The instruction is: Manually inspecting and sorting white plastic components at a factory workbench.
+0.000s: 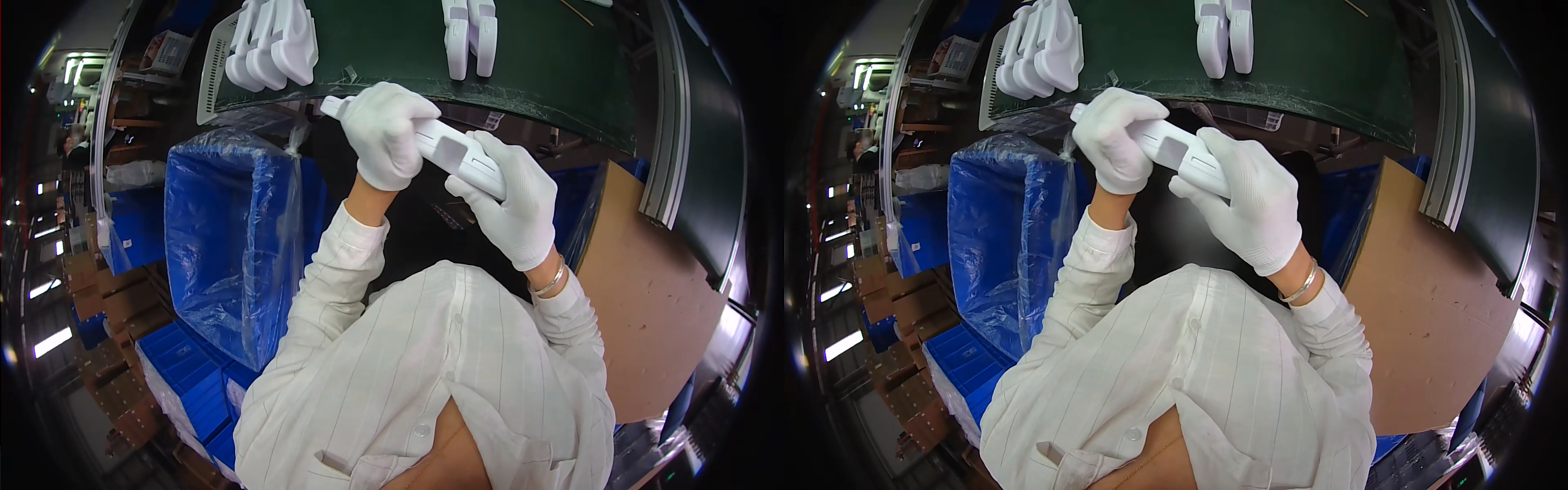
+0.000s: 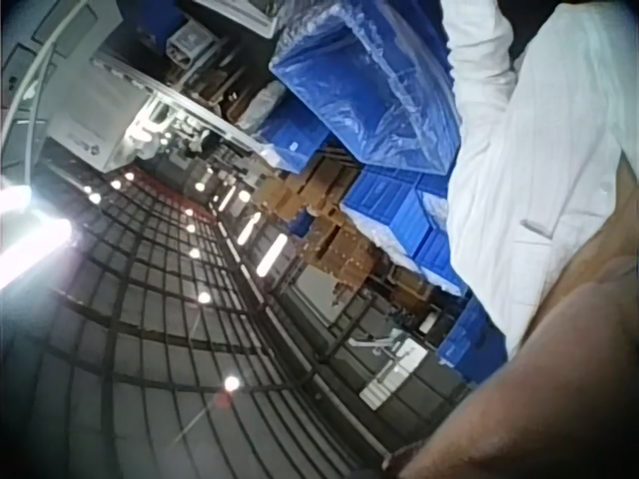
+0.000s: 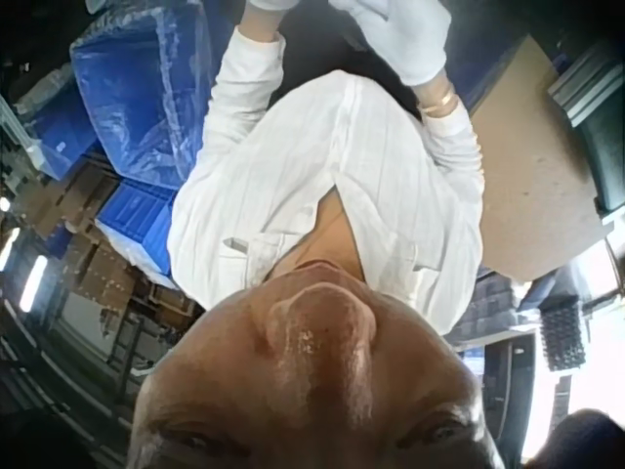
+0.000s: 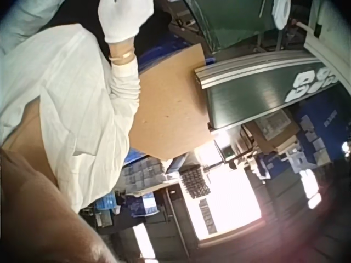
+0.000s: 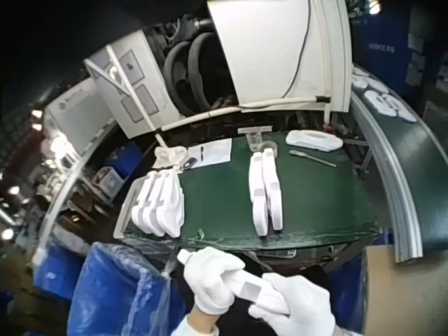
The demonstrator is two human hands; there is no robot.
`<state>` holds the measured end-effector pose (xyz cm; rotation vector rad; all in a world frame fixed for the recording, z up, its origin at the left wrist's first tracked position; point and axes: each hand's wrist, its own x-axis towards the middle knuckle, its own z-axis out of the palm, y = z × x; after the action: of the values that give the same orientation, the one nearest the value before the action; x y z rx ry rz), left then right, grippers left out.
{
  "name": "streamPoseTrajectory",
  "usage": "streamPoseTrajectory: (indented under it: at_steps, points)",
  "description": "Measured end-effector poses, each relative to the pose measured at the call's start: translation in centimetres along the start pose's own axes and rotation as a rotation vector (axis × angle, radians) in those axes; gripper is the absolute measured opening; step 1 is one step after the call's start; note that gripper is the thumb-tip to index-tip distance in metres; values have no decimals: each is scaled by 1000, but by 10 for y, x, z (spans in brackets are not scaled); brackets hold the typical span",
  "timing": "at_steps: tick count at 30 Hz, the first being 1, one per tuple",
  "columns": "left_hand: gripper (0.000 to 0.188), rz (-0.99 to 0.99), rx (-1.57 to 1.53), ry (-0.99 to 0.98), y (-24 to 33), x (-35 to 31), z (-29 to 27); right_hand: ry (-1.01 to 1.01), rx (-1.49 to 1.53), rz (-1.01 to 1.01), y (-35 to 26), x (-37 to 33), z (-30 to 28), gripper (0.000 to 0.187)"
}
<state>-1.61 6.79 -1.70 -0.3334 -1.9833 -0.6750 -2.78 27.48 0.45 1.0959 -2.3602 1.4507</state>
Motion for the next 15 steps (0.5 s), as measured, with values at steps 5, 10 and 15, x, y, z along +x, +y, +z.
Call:
streamPoseTrajectory:
  at_steps: [5,10,15]
  points:
    - [36,-29,86,8,-16,-10,-14,47,103,52,0,-6,8,52]
    - [33,5,196,-146,-16,-18,-23,-188,-125,23,3,-1,11,47]
    - [42,-13,214,-232,-10,-8,-24,-262,-358,20,2,2,34,43]
